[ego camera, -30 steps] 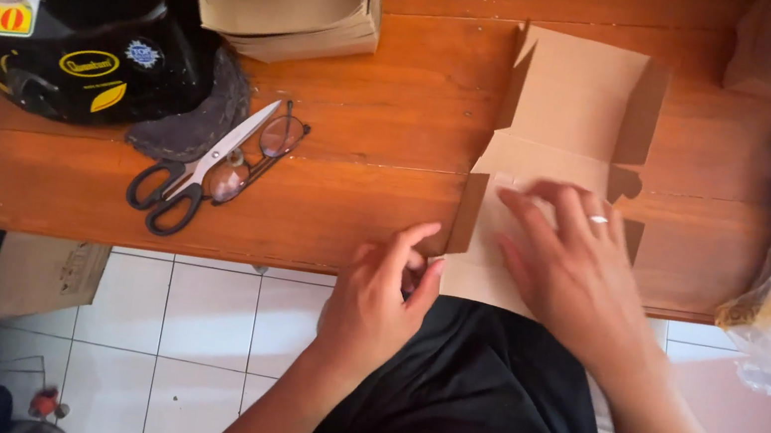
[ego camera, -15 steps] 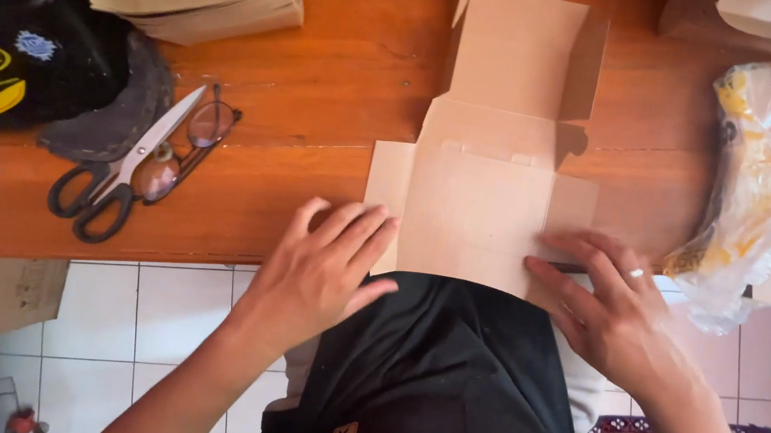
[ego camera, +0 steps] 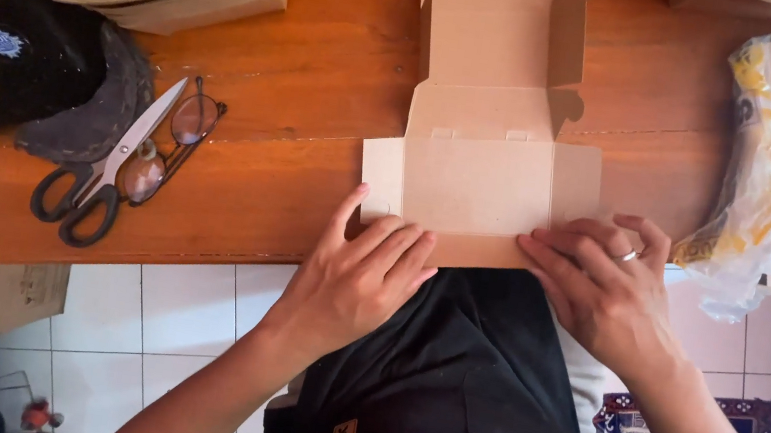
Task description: The person folds a flat cardboard box blank into a three-dimensional box by hand, aligning edges and tucking flaps to form the sides and base. The finished box is placed on a stack of similar boxes on the table.
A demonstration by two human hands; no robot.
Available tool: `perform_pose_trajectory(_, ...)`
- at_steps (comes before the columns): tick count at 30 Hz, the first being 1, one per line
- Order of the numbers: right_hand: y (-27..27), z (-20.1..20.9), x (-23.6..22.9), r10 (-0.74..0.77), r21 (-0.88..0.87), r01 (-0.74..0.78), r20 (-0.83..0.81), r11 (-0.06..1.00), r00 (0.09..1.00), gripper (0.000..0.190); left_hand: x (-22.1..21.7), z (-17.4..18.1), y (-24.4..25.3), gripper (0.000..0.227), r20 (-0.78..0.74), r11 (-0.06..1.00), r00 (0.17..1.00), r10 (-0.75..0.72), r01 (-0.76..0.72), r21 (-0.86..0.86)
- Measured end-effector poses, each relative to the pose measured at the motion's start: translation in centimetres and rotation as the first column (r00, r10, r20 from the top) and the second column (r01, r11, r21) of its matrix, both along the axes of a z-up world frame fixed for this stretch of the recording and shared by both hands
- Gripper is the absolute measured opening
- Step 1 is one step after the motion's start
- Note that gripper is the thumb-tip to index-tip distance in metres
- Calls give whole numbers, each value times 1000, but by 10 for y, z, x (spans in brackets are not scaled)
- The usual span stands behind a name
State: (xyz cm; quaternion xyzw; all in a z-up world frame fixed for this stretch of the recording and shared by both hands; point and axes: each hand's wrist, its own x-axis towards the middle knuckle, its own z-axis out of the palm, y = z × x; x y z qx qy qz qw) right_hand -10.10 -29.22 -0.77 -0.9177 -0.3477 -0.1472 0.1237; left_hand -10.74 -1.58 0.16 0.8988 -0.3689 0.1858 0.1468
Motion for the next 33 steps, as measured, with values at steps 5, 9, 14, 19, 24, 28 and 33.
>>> perform_pose_trajectory(5, 2, -7, 12, -89, 60, 99, -146, 993, 985, 15, 15, 1, -2, 7, -18, 994, 1000, 12, -14, -107)
perform_pose_trajectory(9, 7, -13, 23, -286, -41, 283, -135, 958, 949, 30, 37, -10, -10, 20, -16, 985, 988, 155, -156, -68)
perform_pose_trajectory(14, 46, -8, 21, -409, -49, 406, -86, 913, 909, 53, 35, -20, -33, 45, -126, 905, 898, 423, -424, 14)
perform_pose_trajectory(19, 54, -17, 11, -426, 27, 440, -206, 897, 881, 71, 34, -22, -30, 50, -179, 883, 871, 457, -469, -29)
perform_pose_trajectory(24, 18, -25, 9, -439, 23, 478, -361, 878, 823, 77, 31, -23, -9, 37, -200, 900, 890, 409, -429, -69)
perform_pose_trajectory(28, 5, -18, 6, -308, 126, 377, -373, 918, 875, 51, 27, -21, -1, 29, -222, 919, 916, 334, -369, -141)
perform_pose_trajectory(33, -18, -15, 2, 16, 329, 78, -272, 941, 962, 14, 13, -11, 8, 6, -324, 881, 946, 4, -156, -446)
